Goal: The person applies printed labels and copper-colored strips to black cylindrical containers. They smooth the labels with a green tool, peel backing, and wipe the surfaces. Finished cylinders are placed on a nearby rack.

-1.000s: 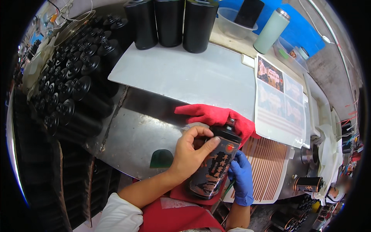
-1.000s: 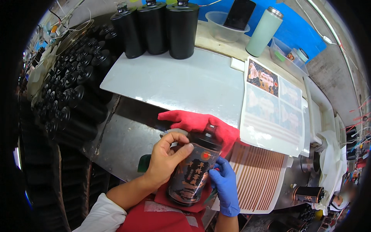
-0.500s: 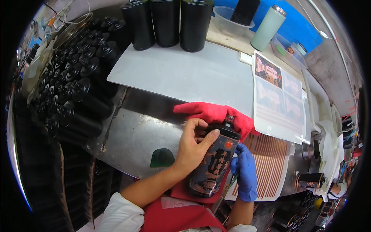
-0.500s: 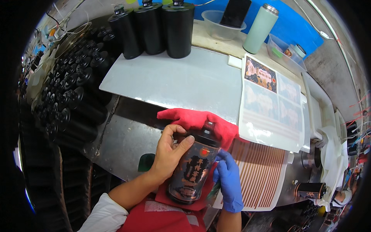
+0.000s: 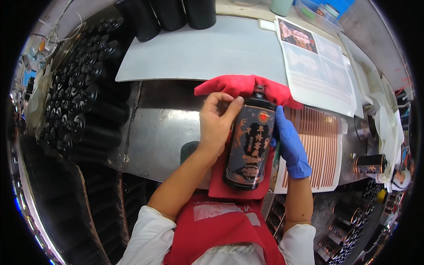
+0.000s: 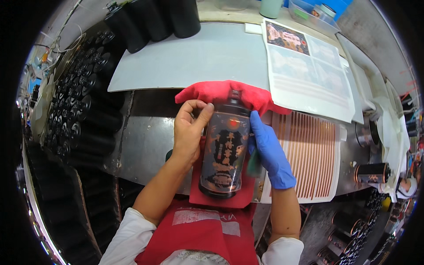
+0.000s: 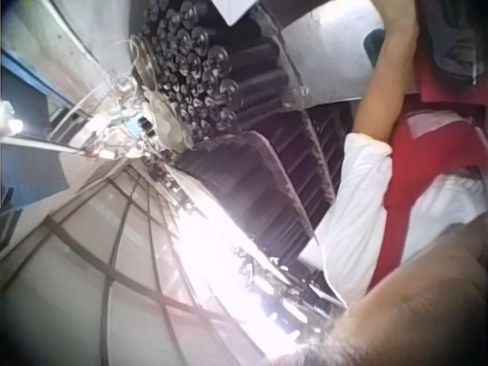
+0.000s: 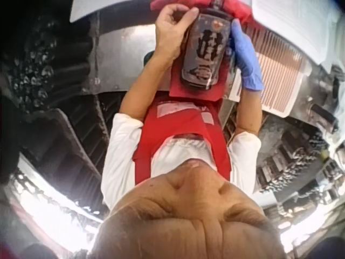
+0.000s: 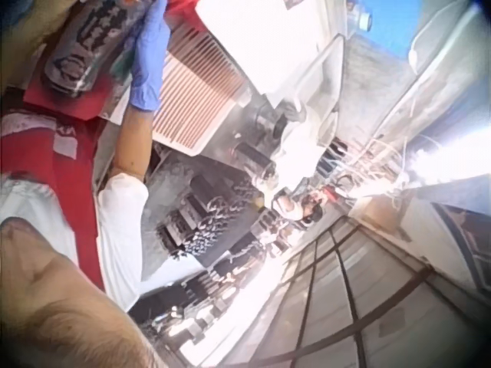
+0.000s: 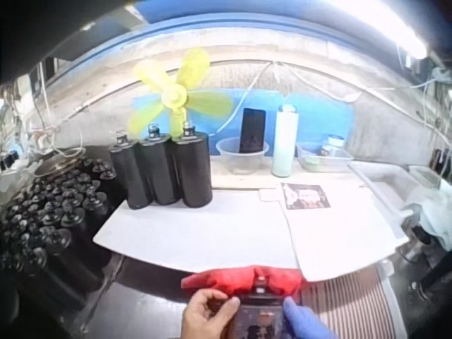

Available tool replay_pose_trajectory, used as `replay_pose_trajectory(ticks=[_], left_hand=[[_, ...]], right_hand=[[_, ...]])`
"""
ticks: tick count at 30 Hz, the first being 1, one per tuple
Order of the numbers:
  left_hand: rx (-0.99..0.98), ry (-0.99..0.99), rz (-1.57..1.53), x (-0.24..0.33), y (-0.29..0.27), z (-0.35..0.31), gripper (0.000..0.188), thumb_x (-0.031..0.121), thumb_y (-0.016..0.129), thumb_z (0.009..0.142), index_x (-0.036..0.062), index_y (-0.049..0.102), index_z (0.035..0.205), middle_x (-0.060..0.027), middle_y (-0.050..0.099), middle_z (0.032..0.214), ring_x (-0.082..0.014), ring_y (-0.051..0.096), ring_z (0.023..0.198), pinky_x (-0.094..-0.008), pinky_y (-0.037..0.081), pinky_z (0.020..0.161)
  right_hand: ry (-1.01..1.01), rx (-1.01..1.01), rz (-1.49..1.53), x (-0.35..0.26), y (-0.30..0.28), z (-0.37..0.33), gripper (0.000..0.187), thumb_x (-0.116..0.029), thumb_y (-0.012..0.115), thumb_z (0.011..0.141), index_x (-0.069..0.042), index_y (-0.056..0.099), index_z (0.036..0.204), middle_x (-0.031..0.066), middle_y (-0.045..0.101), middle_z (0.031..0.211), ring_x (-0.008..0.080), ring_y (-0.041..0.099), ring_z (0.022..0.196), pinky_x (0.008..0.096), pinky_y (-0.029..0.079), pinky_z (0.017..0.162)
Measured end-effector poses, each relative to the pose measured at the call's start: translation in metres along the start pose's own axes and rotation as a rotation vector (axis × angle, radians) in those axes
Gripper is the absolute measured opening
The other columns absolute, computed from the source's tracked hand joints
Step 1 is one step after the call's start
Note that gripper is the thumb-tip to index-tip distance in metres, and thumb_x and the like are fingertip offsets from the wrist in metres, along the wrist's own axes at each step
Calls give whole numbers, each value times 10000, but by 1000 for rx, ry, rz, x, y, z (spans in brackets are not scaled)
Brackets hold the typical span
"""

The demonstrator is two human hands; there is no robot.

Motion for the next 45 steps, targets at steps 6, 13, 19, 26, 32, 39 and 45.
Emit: replay_pose_trajectory(ticks=[6, 13, 19, 26, 32, 39, 45], left_hand=[[-107, 116, 145, 10, 4, -28, 261, 92, 585, 886, 27, 510, 1127, -64, 526, 1017, -89, 499, 875, -231, 436, 745], [-678, 345, 639, -7, -19, -76, 552, 312, 380, 959, 55, 251, 1430, -212, 31, 1503, -338, 46, 1392, -386, 39, 1102], [-787, 141, 567, -23, -42, -80, 742, 403, 497, 899, 69, 141, 1457, -169, 37, 1517, -306, 8, 1404, -394, 25, 1108], [-803, 176, 577, -19, -53, -72, 823, 369, 551, 863, 64, 74, 1461, -154, 1, 1523, -278, -36, 1407, -387, 2, 1109], [-823, 95, 572, -6, -19, -77, 784, 341, 495, 887, 44, 46, 1456, -175, -4, 1519, -286, 4, 1406, -372, 18, 1110], [-614, 230, 638, 16, 13, -48, 604, 260, 318, 976, -16, 48, 1441, -189, 195, 1475, -266, 191, 1362, -328, 136, 1094], [-595, 68, 326, 10, 25, -40, 655, 272, 338, 980, 22, -65, 1433, -177, 339, 1378, -223, 374, 1232, -326, 276, 1036]], right_hand=[[-76, -133, -269, -9, -4, -35, 446, -416, 561, 858, -15, 593, 1050, 30, 577, 790, 106, 501, 614, 250, 428, 585], [-56, -287, -66, 40, 3, -71, 684, -132, 728, 738, -62, 424, 1347, 26, 593, 884, 97, 523, 820, 254, 446, 789], [-150, -342, -143, 23, 6, -75, 751, -79, 754, 697, -52, 402, 1360, 19, 599, 921, 93, 528, 843, 254, 438, 818], [-168, -465, -114, 31, 0, -65, 806, -87, 774, 679, -77, 378, 1380, 8, 594, 900, 70, 507, 768, 214, 441, 730], [-87, -405, -238, 30, -7, -69, 789, -117, 757, 706, -114, 366, 1392, -9, 584, 859, 37, 437, 643, 196, 398, 617], [-221, 2, -147, 1, -12, -45, 478, -356, 513, 902, -54, 486, 1271, 41, 619, 879, 87, 505, 648, 224, 440, 628], [137, -218, 28, 13, 7, -3, 621, -586, 272, 931, -69, 614, 917, 20, 499, 556, 104, 432, 459, 245, 353, 463]])
Point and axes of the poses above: each hand's wrist, its own z-axis towards the middle knuckle, its own y-axis out of the palm, x = y × z, the point moved 6 cm from there along z, towards the middle knuckle
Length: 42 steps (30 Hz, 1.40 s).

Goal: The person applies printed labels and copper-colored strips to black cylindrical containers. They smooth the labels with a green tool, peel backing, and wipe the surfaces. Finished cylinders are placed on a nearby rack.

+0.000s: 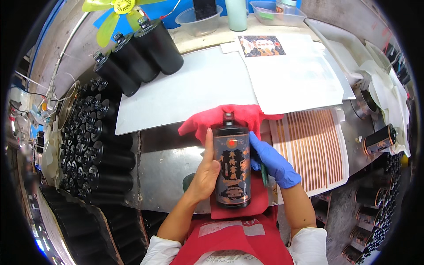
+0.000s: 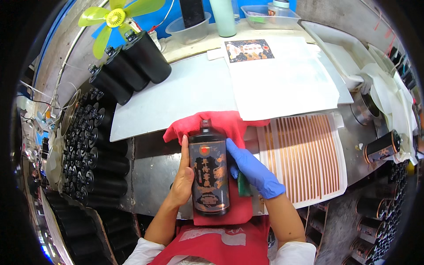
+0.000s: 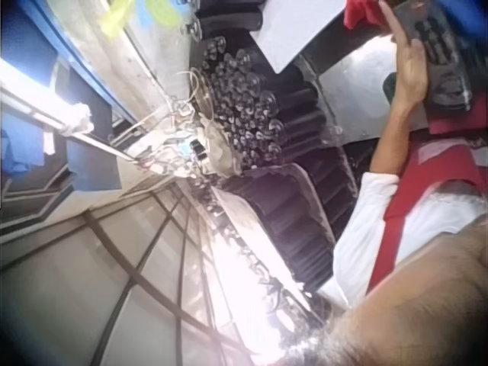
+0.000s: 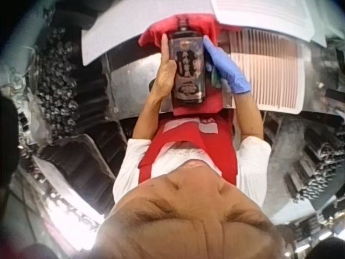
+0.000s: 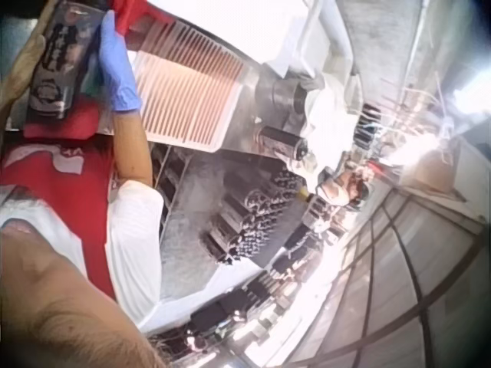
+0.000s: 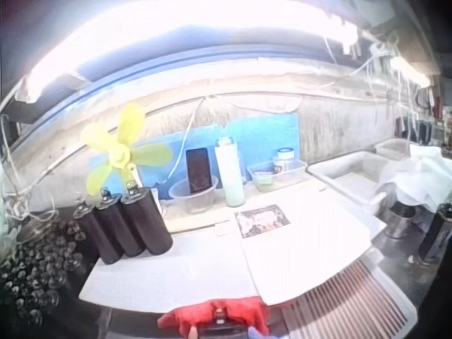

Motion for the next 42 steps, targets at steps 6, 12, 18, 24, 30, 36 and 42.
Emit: replay_pose_trajectory(ticks=[6, 12, 18, 24, 30, 36, 42], left_hand=[[313, -123, -345, -20, -18, 15, 294, 149, 456, 955, 81, 284, 1183, -103, 512, 1030, -96, 530, 875, -230, 451, 754], [439, -136, -325, -32, -19, 20, 219, 192, 439, 973, 94, 304, 1115, -50, 533, 854, -68, 509, 740, -197, 423, 631], [493, -124, -272, -33, -26, 20, 204, 226, 451, 972, 78, 330, 1045, -6, 467, 783, -52, 444, 679, -191, 382, 591], [584, -82, -133, -34, -32, 26, 223, 264, 504, 951, 73, 390, 938, 13, 444, 727, -45, 418, 650, -212, 367, 572], [460, -3, 179, -7, -26, -1, 483, 432, 324, 975, 22, 390, 1220, -75, 501, 1087, -143, 516, 977, -280, 417, 810], [-123, 99, 222, -13, 2, -29, 657, 339, 372, 957, -16, 102, 1439, -205, 279, 1434, -309, 309, 1305, -369, 215, 1065], [-129, 81, 160, -23, -3, -28, 680, 339, 403, 948, 20, 76, 1452, -207, 259, 1439, -295, 298, 1310, -363, 196, 1072]], right_hand=[[-45, -27, 20, -3, -1, 4, 619, -632, 305, 901, -84, 586, 836, 11, 503, 573, 90, 422, 450, 233, 354, 434], [-20, -90, 114, 2, 0, 5, 555, -548, 295, 946, -85, 582, 842, -2, 504, 583, 89, 429, 463, 222, 354, 438], [-43, -94, -4, -6, -2, -3, 530, -539, 315, 943, -82, 580, 910, 5, 520, 608, 90, 449, 482, 220, 368, 453], [-25, -151, 33, -2, 4, -8, 446, -491, 370, 943, -82, 549, 944, -8, 528, 692, 80, 440, 526, 216, 379, 472], [-120, -173, -200, -3, -3, -35, 526, -346, 488, 911, -32, 419, 1327, 55, 594, 846, 97, 529, 627, 226, 441, 547], [-233, -84, -165, 26, 10, -56, 682, -250, 733, 748, -15, 434, 1313, 121, 566, 1184, 191, 515, 1106, 320, 413, 918], [-290, -104, -241, 28, 9, -55, 767, -268, 787, 677, -11, 435, 1308, 132, 560, 1206, 200, 507, 1118, 317, 391, 943]])
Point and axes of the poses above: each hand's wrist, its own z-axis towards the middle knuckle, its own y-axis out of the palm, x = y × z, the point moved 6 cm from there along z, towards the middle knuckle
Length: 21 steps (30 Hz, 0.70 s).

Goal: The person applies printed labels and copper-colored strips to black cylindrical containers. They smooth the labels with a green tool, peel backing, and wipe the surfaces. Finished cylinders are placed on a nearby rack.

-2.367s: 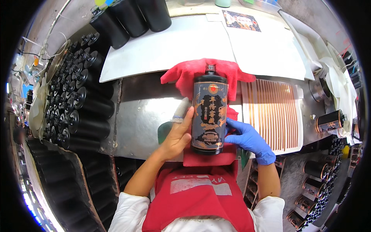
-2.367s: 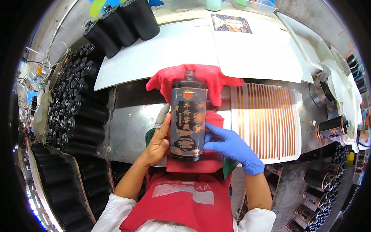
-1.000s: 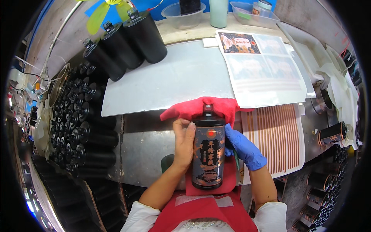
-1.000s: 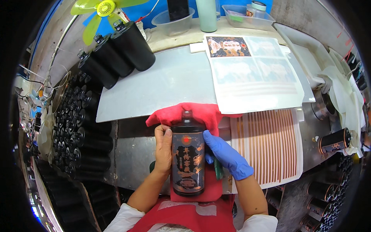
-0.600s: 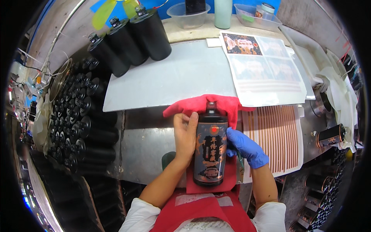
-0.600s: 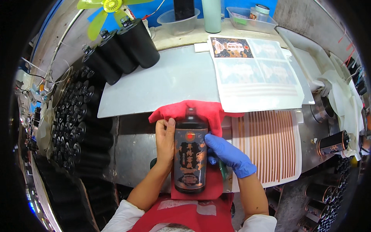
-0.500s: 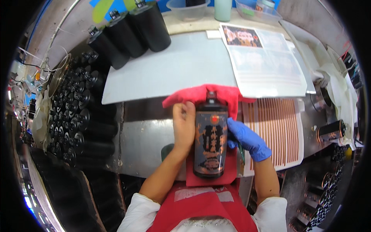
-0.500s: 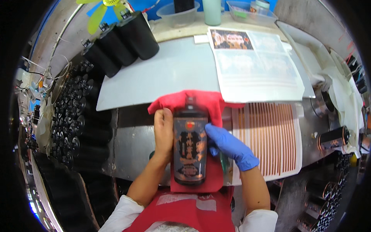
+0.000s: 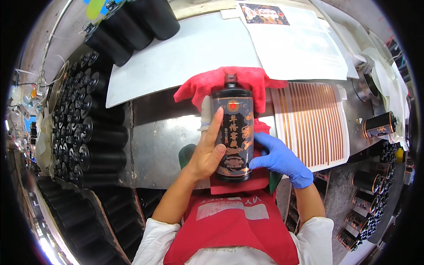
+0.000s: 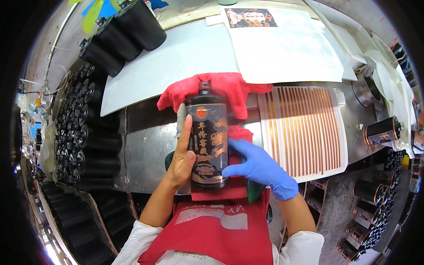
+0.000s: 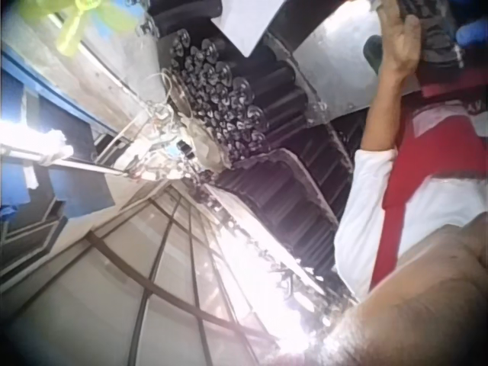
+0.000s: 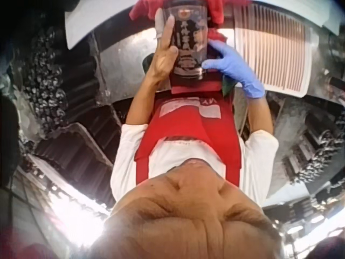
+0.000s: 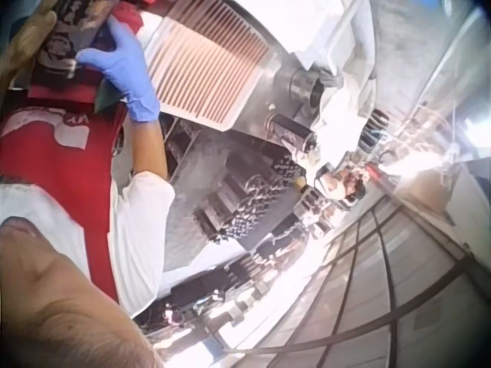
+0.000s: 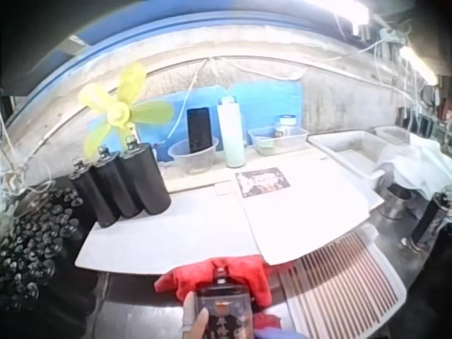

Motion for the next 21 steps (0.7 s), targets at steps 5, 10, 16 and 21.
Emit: replay_pose_trajectory(ticks=[5, 10, 16, 21], left_hand=[[23, -16, -61, 6, 4, -3, 821, 398, 455, 918, 22, -50, 1445, -220, 197, 1461, -290, 259, 1331, -363, 179, 1080], [24, -37, -27, -3, -9, -1, 972, 522, 492, 873, -32, -88, 1421, -223, 183, 1465, -281, 235, 1343, -344, 166, 1086], [237, -145, -344, -9, -9, 23, 612, 354, 377, 980, -56, 162, 1380, -150, 390, 1299, -195, 388, 1204, -313, 287, 1023], [357, -161, -283, -24, -24, 33, 453, 371, 377, 979, -3, 322, 1229, -41, 528, 936, -67, 488, 787, -206, 413, 674]], right_hand=[[30, -2, -109, -10, 0, -4, 828, -296, 805, 652, -5, 411, 1319, 135, 562, 1204, 201, 499, 1126, 314, 394, 928], [122, -53, -247, -20, -1, -6, 830, -258, 795, 663, -3, 382, 1336, 93, 576, 1113, 151, 550, 864, 283, 449, 771], [168, 141, -33, -35, -10, 26, 504, -351, 464, 926, -60, 409, 1334, 45, 571, 851, 82, 477, 596, 231, 414, 492], [312, 106, 53, 1, -16, 39, 535, -478, 277, 963, -39, 583, 960, 33, 494, 529, 116, 449, 426, 246, 371, 432]])
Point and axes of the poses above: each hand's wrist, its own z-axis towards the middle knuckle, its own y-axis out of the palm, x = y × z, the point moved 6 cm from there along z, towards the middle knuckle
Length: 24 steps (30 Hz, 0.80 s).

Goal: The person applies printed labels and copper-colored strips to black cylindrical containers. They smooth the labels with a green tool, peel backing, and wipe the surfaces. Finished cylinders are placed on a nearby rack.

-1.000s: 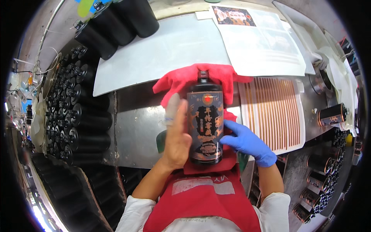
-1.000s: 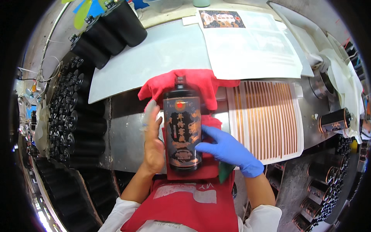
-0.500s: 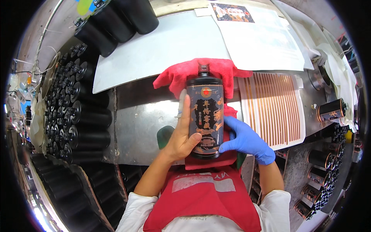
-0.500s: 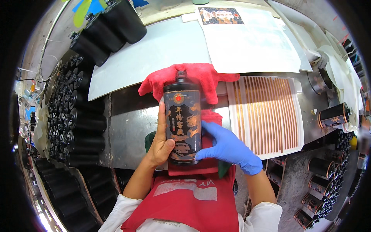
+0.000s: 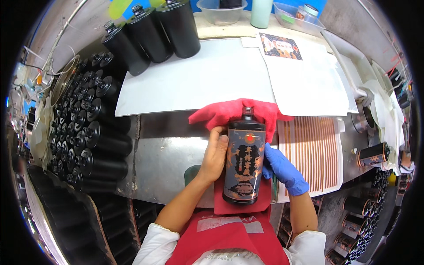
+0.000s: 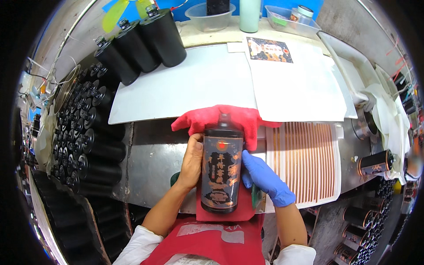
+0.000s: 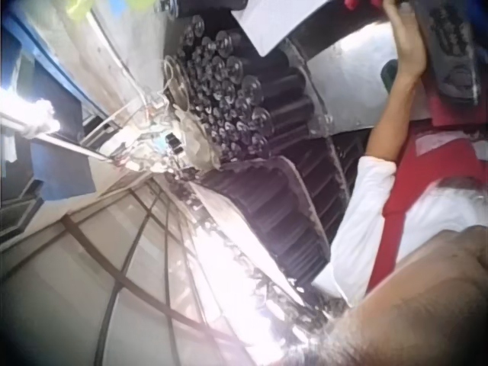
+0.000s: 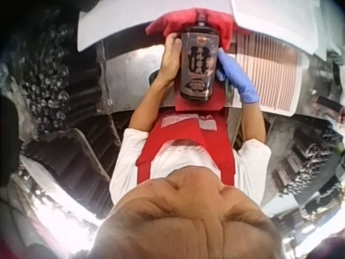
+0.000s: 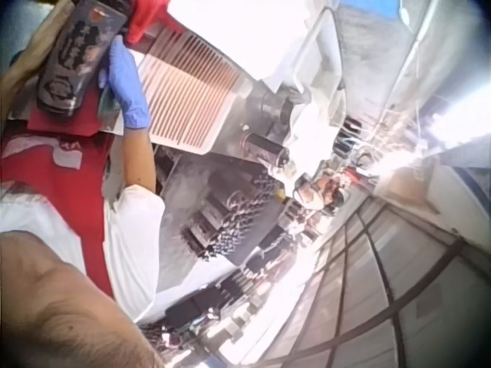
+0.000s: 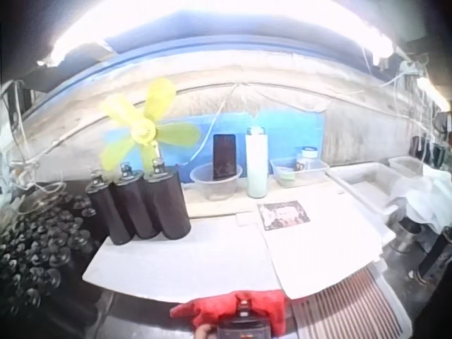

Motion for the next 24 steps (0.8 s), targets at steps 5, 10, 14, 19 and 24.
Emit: replay_pose_trajectory(ticks=[5, 10, 14, 19, 24], left_hand=[[68, 7, -2, 7, 2, 7, 417, 372, 521, 925, 8, 406, 1093, -49, 532, 867, -68, 489, 737, -214, 415, 619], [200, 79, 22, -3, -9, 20, 365, 365, 546, 914, 11, 460, 940, -43, 534, 803, -57, 484, 660, -206, 411, 576], [175, -28, -99, 1, -6, 13, 415, 390, 586, 886, -4, 462, 929, -41, 549, 794, -79, 500, 646, -222, 419, 562], [194, 50, 207, 13, -7, 13, 451, 422, 592, 873, -7, 464, 925, -65, 551, 745, -116, 537, 657, -270, 427, 560], [255, 11, 314, 7, -19, 13, 394, 373, 515, 927, -2, 479, 815, -113, 546, 709, -151, 535, 629, -309, 422, 552]], right_hand=[[-43, 97, -10, -22, -2, 8, 651, -593, 219, 934, -53, 581, 911, 31, 497, 553, 114, 446, 451, 246, 367, 445], [20, 108, 198, -6, 2, 23, 669, -621, 208, 921, -63, 576, 917, 23, 496, 589, 111, 409, 448, 236, 349, 438], [70, 31, 629, 8, -21, 19, 808, -718, 263, 844, 2, 575, 1040, 32, 545, 669, 108, 418, 434, 235, 349, 414], [96, 3, 1189, 30, -11, -32, 687, -525, 461, 894, 40, 408, 1280, 157, 592, 1046, 287, 610, 925, 408, 526, 791], [-195, 209, 959, 21, -50, -63, 515, 58, 564, 738, 23, 435, 1235, 161, 564, 1096, 235, 611, 920, 328, 517, 810]])
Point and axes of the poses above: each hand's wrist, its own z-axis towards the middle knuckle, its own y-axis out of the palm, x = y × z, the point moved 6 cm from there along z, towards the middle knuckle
